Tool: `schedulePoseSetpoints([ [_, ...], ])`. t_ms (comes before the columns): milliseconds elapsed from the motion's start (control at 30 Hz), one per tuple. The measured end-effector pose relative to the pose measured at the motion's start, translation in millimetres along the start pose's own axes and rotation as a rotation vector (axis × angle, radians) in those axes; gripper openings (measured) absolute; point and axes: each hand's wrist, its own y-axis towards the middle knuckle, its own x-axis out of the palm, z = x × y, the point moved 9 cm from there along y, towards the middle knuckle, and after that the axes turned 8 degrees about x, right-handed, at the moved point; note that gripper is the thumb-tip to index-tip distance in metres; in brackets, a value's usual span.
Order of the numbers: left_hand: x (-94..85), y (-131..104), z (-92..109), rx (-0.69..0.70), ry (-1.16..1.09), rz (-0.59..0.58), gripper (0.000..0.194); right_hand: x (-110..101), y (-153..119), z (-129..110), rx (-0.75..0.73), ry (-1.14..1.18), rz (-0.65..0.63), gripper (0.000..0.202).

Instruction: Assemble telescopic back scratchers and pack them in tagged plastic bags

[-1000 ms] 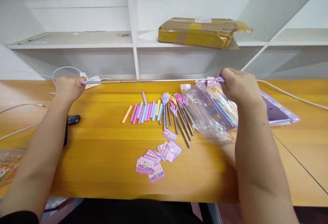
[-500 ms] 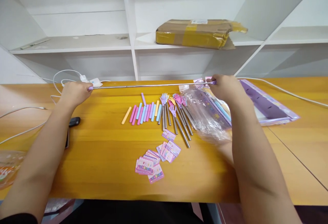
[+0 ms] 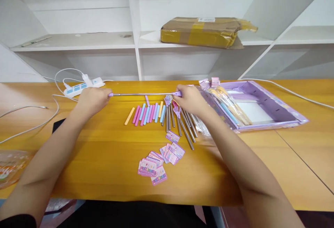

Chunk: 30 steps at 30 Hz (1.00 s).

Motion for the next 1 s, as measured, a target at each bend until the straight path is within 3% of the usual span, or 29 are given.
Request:
schedulePoseSetpoints([
  [100,16.1,2,31,0.094,0.055,-0.073,0.037,24,-16,-35,-0.075,0.220,0.022,0.011],
  [233,28.6,2,49,0.133,0.058,-0.095,0.036,39,-30,-43,-0.046,0.311,0.093,0.009],
  [367,13.5,-4,53,0.115,0.094,-0.027,0.035,20,-36,-45,-0.070,0.301,0.135,0.012],
  [533,-27.8,-24,63,0.082,0.112,0.057,0.032,-20,-57,-66,-0.127,0.268,0.214,0.016],
  [600,-45.8,-36,73,0.088,0.112,0.095,0.032,-24,-74,-83,-0.174,0.272,0.226,0.016],
  [700,-62.7,-55,97,0.148,0.063,0.136,0.036,-13,-100,-110,-0.267,0.280,0.170,0.011],
  [833,-60.0,-64,130,0.263,0.007,0.161,0.041,4,-116,-125,-0.326,0.256,0.088,0.006],
  [1000,-38.5,-55,138,0.313,0.027,0.108,0.030,19,-104,-119,-0.373,0.116,0.037,0.008],
])
